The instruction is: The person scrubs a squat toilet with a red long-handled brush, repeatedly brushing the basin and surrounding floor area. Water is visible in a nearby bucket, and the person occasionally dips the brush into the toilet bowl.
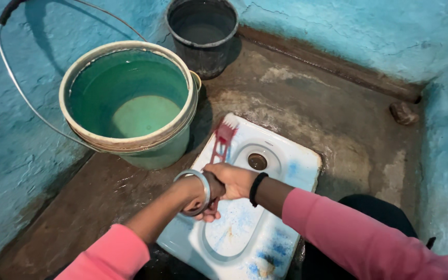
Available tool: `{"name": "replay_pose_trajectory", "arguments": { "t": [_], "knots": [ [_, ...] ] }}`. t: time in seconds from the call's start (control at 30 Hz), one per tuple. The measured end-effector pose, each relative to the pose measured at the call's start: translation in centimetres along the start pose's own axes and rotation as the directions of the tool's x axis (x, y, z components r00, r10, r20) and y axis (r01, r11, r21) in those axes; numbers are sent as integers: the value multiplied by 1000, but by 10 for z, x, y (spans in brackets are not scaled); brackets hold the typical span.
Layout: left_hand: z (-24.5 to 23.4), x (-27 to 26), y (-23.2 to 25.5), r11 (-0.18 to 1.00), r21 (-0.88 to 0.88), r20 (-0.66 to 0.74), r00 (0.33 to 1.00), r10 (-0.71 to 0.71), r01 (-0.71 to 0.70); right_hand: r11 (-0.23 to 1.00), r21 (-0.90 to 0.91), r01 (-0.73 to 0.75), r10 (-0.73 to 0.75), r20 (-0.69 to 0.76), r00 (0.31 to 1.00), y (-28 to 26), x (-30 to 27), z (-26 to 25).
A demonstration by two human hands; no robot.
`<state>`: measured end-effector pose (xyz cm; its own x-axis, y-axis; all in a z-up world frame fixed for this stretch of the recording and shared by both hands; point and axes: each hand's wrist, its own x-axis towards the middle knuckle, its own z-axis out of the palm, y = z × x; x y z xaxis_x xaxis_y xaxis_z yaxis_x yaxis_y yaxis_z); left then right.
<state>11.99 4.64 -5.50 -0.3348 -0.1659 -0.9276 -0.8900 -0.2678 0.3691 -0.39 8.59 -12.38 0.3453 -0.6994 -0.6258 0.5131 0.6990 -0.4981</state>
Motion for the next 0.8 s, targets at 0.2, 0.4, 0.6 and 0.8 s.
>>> {"name": "replay_pose_trajectory", "arguments": {
  "t": [0.2, 0.4, 0.6, 0.8],
  "knots": [
    [-23, 7, 7, 996, 16, -28, 996, 86, -86, 999, 44, -7, 12, -123, 992, -14, 24, -13],
    [2, 19, 14, 979, -173, -58, 993, 98, -107, 998, 13, 66, -62, -213, 975, -15, 28, -31],
    [-15, -11, 0, 991, 128, -27, 999, -20, 23, 998, 2, -58, 58, -67, 996, -3, 9, -6],
    [-13, -7, 22, 969, 84, -39, 971, 236, -232, 993, 102, 57, -34, -210, 977, -21, 8, -8]
  ]
}}
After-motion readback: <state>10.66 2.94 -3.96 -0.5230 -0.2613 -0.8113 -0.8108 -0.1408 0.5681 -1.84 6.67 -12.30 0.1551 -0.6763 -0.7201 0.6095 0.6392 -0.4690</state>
